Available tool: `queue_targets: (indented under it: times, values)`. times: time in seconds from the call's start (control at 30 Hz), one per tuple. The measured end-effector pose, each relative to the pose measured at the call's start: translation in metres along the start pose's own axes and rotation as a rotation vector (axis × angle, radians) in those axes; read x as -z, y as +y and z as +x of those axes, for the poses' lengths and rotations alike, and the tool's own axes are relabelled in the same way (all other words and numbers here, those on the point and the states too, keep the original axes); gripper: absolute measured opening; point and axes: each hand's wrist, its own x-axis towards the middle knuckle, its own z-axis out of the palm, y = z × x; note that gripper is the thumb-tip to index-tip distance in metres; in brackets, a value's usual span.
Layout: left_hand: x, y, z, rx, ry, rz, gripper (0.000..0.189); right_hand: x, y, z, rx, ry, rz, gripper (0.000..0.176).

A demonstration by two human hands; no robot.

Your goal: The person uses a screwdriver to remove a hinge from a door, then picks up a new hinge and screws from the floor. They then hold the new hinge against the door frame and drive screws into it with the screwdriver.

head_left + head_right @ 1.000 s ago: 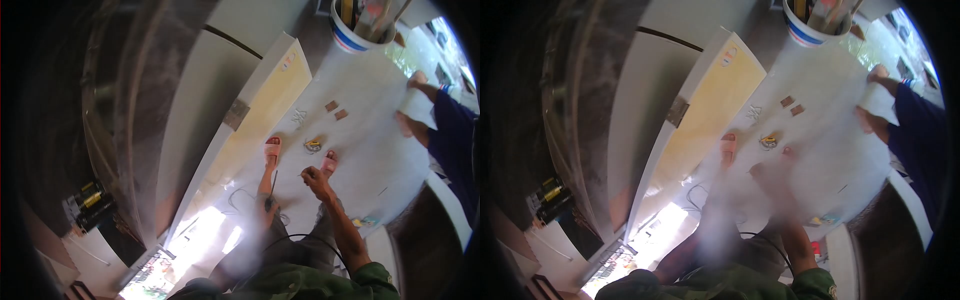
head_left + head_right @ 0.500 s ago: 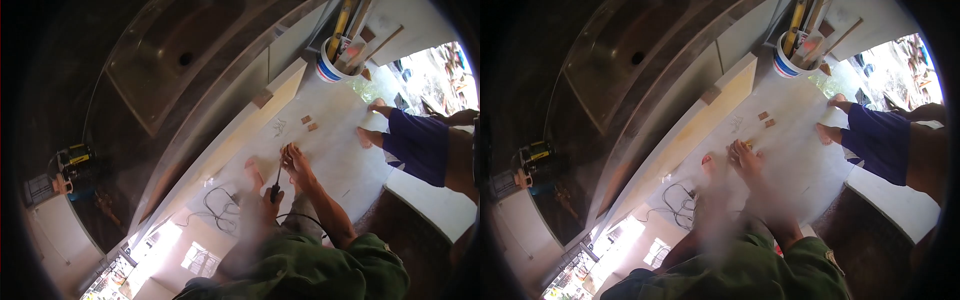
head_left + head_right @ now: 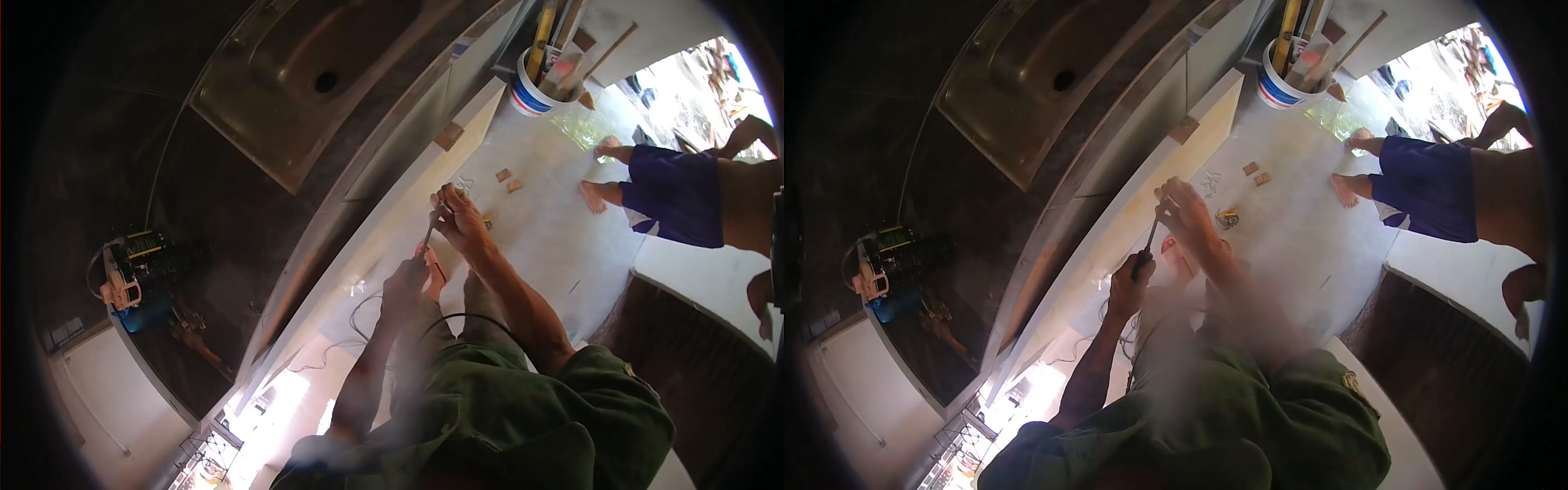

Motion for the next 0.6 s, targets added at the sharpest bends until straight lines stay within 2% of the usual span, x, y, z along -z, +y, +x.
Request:
queue_targets:
  times: [0.03,0.13,0.2,0.27,0.33,0.37,0.4,0.47,0.5,0.53,0.6]
  values:
    - [0.001,0.0,0.002,0.007,-0.002,-0.009,0.031,-0.003,-0.002,0.0,-0.046,0.006,0.151,0.021]
    - [0.001,0.003,0.003,0.012,-0.027,-0.003,0.026,-0.006,0.0,-0.006,0.089,-0.017,-0.171,0.017]
    - [0.0,0.002,0.006,0.026,-0.092,0.079,0.017,0.018,0.007,0.009,0.102,0.022,-0.355,0.018]
    - [-0.002,0.001,0.009,0.032,-0.152,0.128,0.012,0.03,0.008,0.012,0.038,0.084,-0.235,0.021]
    - [-0.002,0.003,0.015,0.065,-0.193,0.111,0.011,0.027,0.0,0.013,-0.097,0.153,0.187,0.028]
    - [-0.002,0.004,0.018,0.102,-0.223,0.1,0.011,0.038,0.005,0.015,-0.006,0.127,-0.067,0.03]
    - [0.0,0.006,0.021,0.176,-0.27,0.081,0.011,0.046,0.009,0.018,0.083,0.089,-0.321,0.031]
    - [0.005,0.015,0.038,0.358,-0.328,-0.002,0.013,0.036,0.004,0.03,0.092,0.136,-0.346,0.023]
    - [0.007,0.025,0.044,0.476,-0.352,-0.073,0.015,0.021,-0.004,0.027,0.001,0.247,-0.119,0.017]
    - [0.006,0.032,0.049,0.589,-0.379,-0.146,0.017,0.007,-0.014,0.026,-0.084,0.36,0.107,0.019]
    - [-0.004,0.02,0.051,0.355,-0.312,-0.114,0.026,0.027,-0.01,0.038,-0.001,0.334,-0.165,0.019]
